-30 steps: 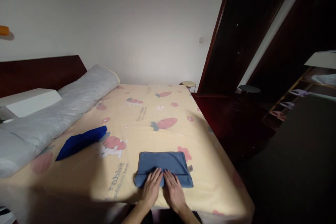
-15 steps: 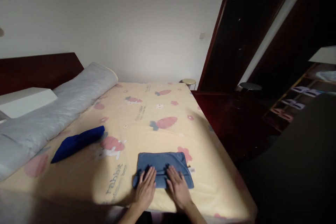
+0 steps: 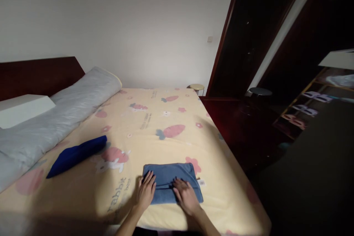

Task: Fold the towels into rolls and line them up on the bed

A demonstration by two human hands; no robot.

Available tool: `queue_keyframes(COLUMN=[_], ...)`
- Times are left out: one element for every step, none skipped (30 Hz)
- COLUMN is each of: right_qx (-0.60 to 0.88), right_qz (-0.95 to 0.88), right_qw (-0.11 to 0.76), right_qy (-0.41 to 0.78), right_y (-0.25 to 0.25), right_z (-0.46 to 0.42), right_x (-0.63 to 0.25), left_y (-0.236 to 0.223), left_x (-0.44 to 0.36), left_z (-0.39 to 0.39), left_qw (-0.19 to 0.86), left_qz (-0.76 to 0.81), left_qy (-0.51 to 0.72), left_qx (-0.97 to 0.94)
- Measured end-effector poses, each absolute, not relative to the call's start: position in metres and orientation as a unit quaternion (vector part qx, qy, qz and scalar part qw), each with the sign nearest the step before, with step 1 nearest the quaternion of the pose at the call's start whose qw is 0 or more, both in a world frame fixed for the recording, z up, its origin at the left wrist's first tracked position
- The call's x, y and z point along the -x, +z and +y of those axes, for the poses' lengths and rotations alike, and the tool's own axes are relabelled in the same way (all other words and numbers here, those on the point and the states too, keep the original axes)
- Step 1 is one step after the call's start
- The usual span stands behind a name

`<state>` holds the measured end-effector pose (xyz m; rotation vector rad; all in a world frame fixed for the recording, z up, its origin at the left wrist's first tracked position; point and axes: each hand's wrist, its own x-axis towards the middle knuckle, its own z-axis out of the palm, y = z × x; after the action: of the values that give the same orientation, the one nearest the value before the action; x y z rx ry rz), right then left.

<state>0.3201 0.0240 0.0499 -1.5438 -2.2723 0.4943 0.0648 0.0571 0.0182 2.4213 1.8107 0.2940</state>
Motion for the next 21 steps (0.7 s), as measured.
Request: queue_keyframes(right_qx=[0.519, 0.499, 0.488, 0.484, 0.487, 0.493, 0.499, 0.506, 0.516, 0.527, 0.536, 0.541, 0.542, 0.537, 0.532, 0.533, 0.543, 0.563, 0.592, 0.620, 0.643], right_qz=[-0.813, -0.821, -0.825, -0.826, -0.825, -0.823, -0.820, -0.816, -0.808, -0.799, -0.790, -0.784, -0.783, -0.786, -0.791, -0.794, -0.792, -0.783, -0.768, -0.752, -0.738], right_qw=[0.174, 0.172, 0.167, 0.162, 0.158, 0.155, 0.154, 0.155, 0.159, 0.164, 0.169, 0.172, 0.170, 0.167, 0.159, 0.147, 0.134, 0.121, 0.108, 0.097, 0.090], right_qy=[0.198, 0.218, 0.232, 0.239, 0.239, 0.237, 0.235, 0.234, 0.235, 0.240, 0.247, 0.252, 0.255, 0.257, 0.256, 0.253, 0.246, 0.235, 0.219, 0.201, 0.185], right_y=[0.052, 0.054, 0.053, 0.052, 0.050, 0.047, 0.044, 0.042, 0.041, 0.040, 0.040, 0.041, 0.042, 0.043, 0.043, 0.042, 0.040, 0.036, 0.032, 0.026, 0.020], right_z=[0.026, 0.027, 0.029, 0.029, 0.029, 0.029, 0.028, 0.028, 0.028, 0.029, 0.031, 0.034, 0.038, 0.042, 0.046, 0.051, 0.055, 0.059, 0.063, 0.065, 0.067], right_x=[-0.308, -0.299, -0.294, -0.291, -0.290, -0.291, -0.292, -0.292, -0.291, -0.289, -0.285, -0.282, -0.280, -0.280, -0.282, -0.288, -0.298, -0.310, -0.323, -0.336, -0.349], left_y=[0.019, 0.020, 0.020, 0.021, 0.021, 0.021, 0.021, 0.020, 0.020, 0.019, 0.018, 0.017, 0.015, 0.015, 0.014, 0.014, 0.015, 0.016, 0.018, 0.019, 0.021], left_x=[-0.072, -0.077, -0.078, -0.076, -0.073, -0.069, -0.066, -0.064, -0.065, -0.069, -0.075, -0.081, -0.088, -0.094, -0.098, -0.098, -0.096, -0.090, -0.083, -0.074, -0.065], left_z=[0.063, 0.069, 0.074, 0.078, 0.081, 0.084, 0.085, 0.086, 0.087, 0.086, 0.086, 0.085, 0.084, 0.083, 0.082, 0.082, 0.083, 0.084, 0.086, 0.088, 0.091], left_qw=[0.054, 0.057, 0.061, 0.066, 0.070, 0.074, 0.074, 0.068, 0.055, 0.034, 0.010, -0.008, -0.015, -0.004, 0.023, 0.061, 0.099, 0.128, 0.144, 0.151, 0.151], left_qz=[0.611, 0.628, 0.642, 0.649, 0.650, 0.650, 0.648, 0.649, 0.651, 0.656, 0.657, 0.650, 0.632, 0.605, 0.573, 0.541, 0.517, 0.504, 0.501, 0.504, 0.506], left_qy=[0.088, 0.073, 0.056, 0.040, 0.027, 0.019, 0.015, 0.014, 0.017, 0.026, 0.040, 0.059, 0.074, 0.081, 0.076, 0.061, 0.041, 0.023, 0.011, 0.006, 0.005], left_qx=[-0.785, -0.773, -0.762, -0.757, -0.756, -0.756, -0.758, -0.758, -0.757, -0.754, -0.753, -0.758, -0.771, -0.792, -0.816, -0.837, -0.849, -0.854, -0.853, -0.850, -0.849])
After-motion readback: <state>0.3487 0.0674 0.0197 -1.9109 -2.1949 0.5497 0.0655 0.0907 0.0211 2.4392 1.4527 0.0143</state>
